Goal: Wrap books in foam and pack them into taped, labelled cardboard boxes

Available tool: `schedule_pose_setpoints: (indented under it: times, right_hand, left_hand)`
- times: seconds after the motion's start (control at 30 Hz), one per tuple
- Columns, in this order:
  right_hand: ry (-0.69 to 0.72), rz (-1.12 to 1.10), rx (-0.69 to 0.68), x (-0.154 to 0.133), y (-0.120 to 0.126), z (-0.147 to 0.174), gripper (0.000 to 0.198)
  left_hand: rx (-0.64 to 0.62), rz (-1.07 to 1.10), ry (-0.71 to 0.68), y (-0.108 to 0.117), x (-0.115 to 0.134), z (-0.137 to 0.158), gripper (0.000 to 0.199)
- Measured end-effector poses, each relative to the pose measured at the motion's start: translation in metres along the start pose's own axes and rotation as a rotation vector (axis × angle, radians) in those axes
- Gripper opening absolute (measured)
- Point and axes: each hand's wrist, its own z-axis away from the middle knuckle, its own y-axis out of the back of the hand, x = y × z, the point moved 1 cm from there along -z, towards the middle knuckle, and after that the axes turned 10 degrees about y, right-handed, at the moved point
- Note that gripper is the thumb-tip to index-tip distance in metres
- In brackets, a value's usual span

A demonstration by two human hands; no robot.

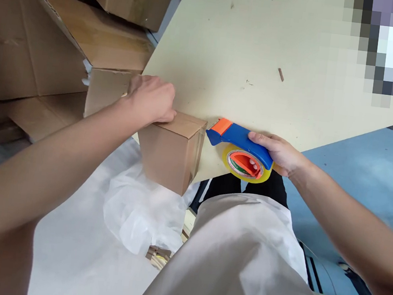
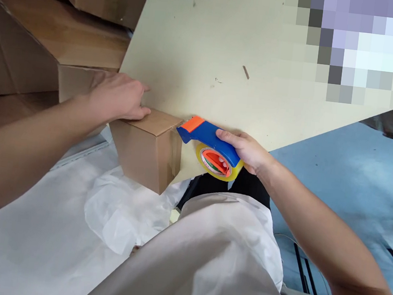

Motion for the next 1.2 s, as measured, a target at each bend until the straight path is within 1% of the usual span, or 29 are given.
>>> schedule_pose_setpoints:
  times: [0.07,0.1,0.17,0.23,0.27,0.3,0.33,0.4,0.5,0.6,0.7,0.8,0.87,0.93,1.03,1.1,1.2]
  right_hand:
    - [-0.006,0.011,0.007,-0.001,-0.001,0.000,0.027]
    - [-0.009,0.017,0.012,-0.001,-0.001,0.000,0.027]
    - [-0.020,0.028,0.020,-0.002,-0.002,0.001,0.026]
    - [-0.033,0.034,0.029,-0.002,-0.001,0.001,0.026]
    - [-0.040,0.037,0.036,-0.002,-0.001,0.002,0.026]
    - [-0.047,0.039,0.044,-0.002,-0.001,0.002,0.026]
    - [-0.054,0.042,0.054,-0.003,-0.001,0.003,0.026]
    - [-0.064,0.051,0.068,-0.006,-0.001,0.004,0.027]
    - [-0.055,0.056,0.045,-0.017,-0.008,0.000,0.027]
    - [-0.012,0.067,0.001,-0.041,-0.024,-0.017,0.029]
    - [0.036,0.112,-0.053,-0.071,-0.044,-0.043,0.035]
    - [0.024,0.165,-0.124,-0.097,-0.059,-0.064,0.038]
    - [-0.008,0.193,-0.151,-0.106,-0.064,-0.070,0.035]
    - [-0.035,0.210,-0.155,-0.108,-0.065,-0.070,0.033]
    - [-0.043,0.208,-0.131,-0.100,-0.060,-0.062,0.032]
    - [-0.051,0.195,-0.109,-0.091,-0.053,-0.054,0.031]
    - [-0.101,0.175,-0.066,-0.072,-0.032,-0.036,0.029]
  left_hand:
    - [0.028,0.088,-0.043,-0.001,-0.012,-0.001,0.062]
    - [0.048,0.131,-0.090,-0.001,-0.018,0.002,0.066]
    - [0.079,0.199,-0.232,-0.003,-0.025,0.014,0.072]
    - [0.113,0.254,-0.409,-0.009,-0.025,0.036,0.078]
    - [0.154,0.277,-0.488,-0.014,-0.022,0.048,0.085]
    - [0.193,0.285,-0.531,-0.021,-0.018,0.060,0.091]
    - [0.223,0.295,-0.544,-0.028,-0.014,0.070,0.093]
    - [0.265,0.351,-0.478,-0.042,-0.007,0.083,0.085]
    - [0.294,0.442,-0.338,-0.051,-0.006,0.085,0.072]
    - [0.310,0.529,-0.200,-0.045,-0.015,0.074,0.068]
    - [0.398,0.593,-0.084,-0.032,-0.021,0.063,0.065]
    - [0.487,0.601,-0.059,-0.023,-0.017,0.058,0.063]
    - [0.490,0.596,-0.049,-0.021,-0.010,0.057,0.062]
    - [0.480,0.602,-0.017,-0.022,-0.005,0.057,0.062]
    - [0.475,0.605,0.014,-0.023,-0.001,0.058,0.062]
    - [0.476,0.599,0.017,-0.023,-0.002,0.058,0.062]
    - [0.471,0.593,0.017,-0.023,-0.003,0.057,0.062]
